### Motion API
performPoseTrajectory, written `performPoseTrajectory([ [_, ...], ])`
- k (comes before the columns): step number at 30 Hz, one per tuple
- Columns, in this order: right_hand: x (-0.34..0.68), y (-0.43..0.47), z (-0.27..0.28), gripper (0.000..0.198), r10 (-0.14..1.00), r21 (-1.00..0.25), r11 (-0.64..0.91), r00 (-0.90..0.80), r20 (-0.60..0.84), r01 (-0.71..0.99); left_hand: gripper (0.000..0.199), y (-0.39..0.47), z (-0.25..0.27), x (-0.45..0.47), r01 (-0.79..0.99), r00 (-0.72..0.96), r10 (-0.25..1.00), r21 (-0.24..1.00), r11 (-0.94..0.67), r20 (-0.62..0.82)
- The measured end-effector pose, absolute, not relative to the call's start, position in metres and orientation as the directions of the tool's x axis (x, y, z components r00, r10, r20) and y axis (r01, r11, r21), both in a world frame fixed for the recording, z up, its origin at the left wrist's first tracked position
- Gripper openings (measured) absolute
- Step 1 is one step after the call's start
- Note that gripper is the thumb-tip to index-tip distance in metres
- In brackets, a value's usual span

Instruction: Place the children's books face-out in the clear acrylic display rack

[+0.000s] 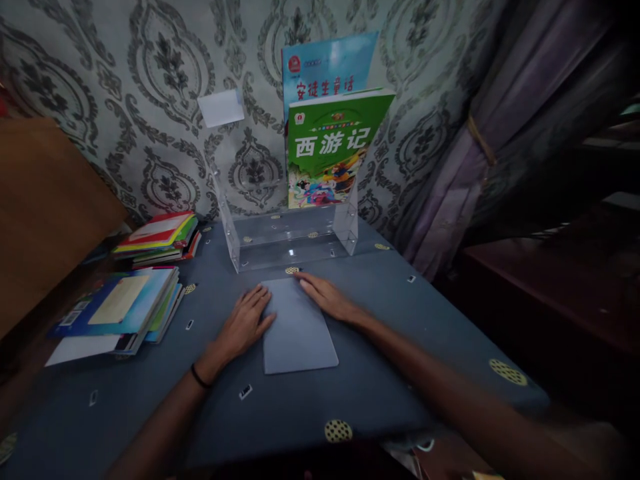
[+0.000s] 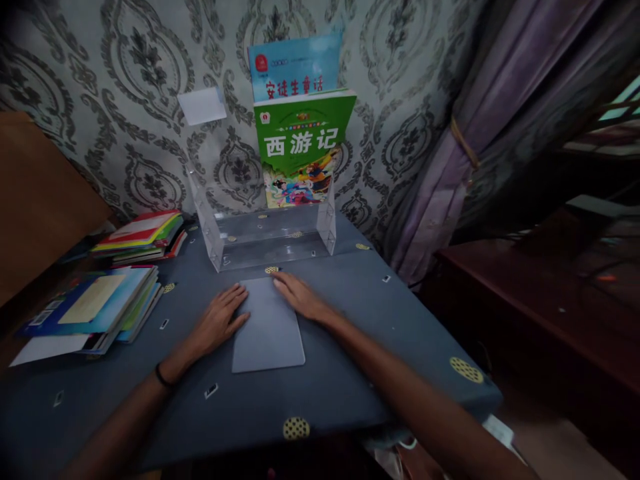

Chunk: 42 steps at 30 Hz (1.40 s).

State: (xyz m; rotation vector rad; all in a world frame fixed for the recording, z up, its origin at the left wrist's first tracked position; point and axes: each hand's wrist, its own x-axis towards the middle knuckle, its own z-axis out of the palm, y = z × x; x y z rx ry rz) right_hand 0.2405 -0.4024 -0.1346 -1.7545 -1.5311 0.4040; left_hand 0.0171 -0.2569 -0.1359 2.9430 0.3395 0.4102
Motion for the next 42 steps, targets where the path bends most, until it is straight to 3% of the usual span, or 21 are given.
performPoseTrajectory([
  [3,0.246,-0.402,-0.132,0.06,0.93,-0.811,0.055,0.266,0.254,0.582,0.051,-0.264,-0.126,0.033,0.176,0.964,0.2,0.142,-0.974,0.174],
  [6,0.245,-0.402,-0.129,0.062,0.928,-0.837,0.072,0.272,0.256,0.543,0.051,-0.276,-0.117,0.051,0.093,0.987,0.112,0.155,-0.984,0.118],
  [14,0.24,-0.407,-0.122,0.057,0.94,-0.777,0.066,0.221,0.259,0.626,0.045,-0.337,-0.106,0.04,-0.244,0.968,-0.247,0.335,-0.91,0.034],
  [19,0.239,-0.406,-0.125,0.054,0.944,-0.713,0.045,0.203,0.259,0.7,0.049,-0.358,-0.101,0.018,-0.333,0.939,-0.337,0.425,-0.841,0.07],
  [22,0.236,-0.406,-0.127,0.052,0.954,-0.647,0.014,0.183,0.236,0.762,0.047,-0.345,-0.105,0.014,-0.296,0.954,-0.237,0.466,-0.834,0.182],
  [24,0.23,-0.407,-0.128,0.052,0.965,-0.582,-0.013,0.162,0.204,0.813,0.044,-0.327,-0.114,0.011,-0.17,0.958,-0.038,0.454,-0.875,0.284],
  [27,0.212,-0.413,-0.128,0.058,0.978,-0.464,-0.063,0.148,0.15,0.884,0.042,-0.296,-0.133,0.007,0.172,0.872,0.324,0.389,-0.905,0.368],
  [29,0.196,-0.417,-0.125,0.065,0.981,-0.411,-0.097,0.158,0.116,0.906,0.045,-0.282,-0.145,0.004,0.33,0.814,0.455,0.358,-0.874,0.361],
  [32,0.175,-0.422,-0.119,0.068,0.984,-0.383,-0.122,0.161,0.071,0.916,0.047,-0.276,-0.161,0.003,0.316,0.807,0.461,0.391,-0.865,0.369],
  [36,0.165,-0.427,-0.109,0.067,0.986,-0.373,-0.143,0.163,0.023,0.917,0.051,-0.278,-0.175,0.008,0.209,0.796,0.48,0.577,-0.789,0.368],
  [42,0.168,-0.432,-0.102,0.066,0.986,-0.437,-0.131,0.165,0.04,0.89,0.069,-0.271,-0.176,0.021,0.131,0.738,0.662,0.934,-0.331,0.131],
])
